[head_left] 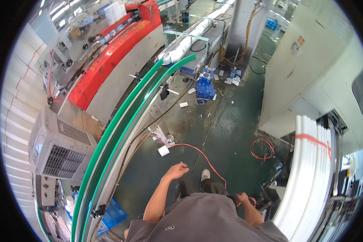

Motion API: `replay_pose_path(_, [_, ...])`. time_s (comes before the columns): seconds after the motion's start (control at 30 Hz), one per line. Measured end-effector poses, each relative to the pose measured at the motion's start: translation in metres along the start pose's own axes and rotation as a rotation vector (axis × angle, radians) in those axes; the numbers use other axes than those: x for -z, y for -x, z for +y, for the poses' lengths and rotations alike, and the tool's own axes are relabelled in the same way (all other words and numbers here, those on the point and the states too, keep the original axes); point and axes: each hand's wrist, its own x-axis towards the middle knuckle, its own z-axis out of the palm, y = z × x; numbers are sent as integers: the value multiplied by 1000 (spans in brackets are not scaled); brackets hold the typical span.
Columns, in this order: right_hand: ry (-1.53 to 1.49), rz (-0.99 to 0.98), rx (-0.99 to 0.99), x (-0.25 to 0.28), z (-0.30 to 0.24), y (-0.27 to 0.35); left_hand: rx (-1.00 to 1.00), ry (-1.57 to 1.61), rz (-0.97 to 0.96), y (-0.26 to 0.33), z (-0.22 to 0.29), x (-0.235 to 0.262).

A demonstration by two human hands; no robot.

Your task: The person places white cylindrical rolls onto a curved conveyor belt and a circular rack, then interacts with a control panel. The person also handles a large white sheet-like object and continues loading rolls along the belt.

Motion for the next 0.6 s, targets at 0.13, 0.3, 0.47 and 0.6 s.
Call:
replay_pose_path(0.13, [169,-51,219,121,-154,-96,64,309,244,-5,21,63])
replay_pose_path(0.3, [171,115,523,178,-410,-174,-24,595,565,-46,34,172])
replay_pose_path(0.47, [-120,-128,717,179,-651,-206,-192,723,819,-189,62,336])
replay_pose_path(0.6, [158,91,979,183,-826,-204,-215,435,943,-337,108,464])
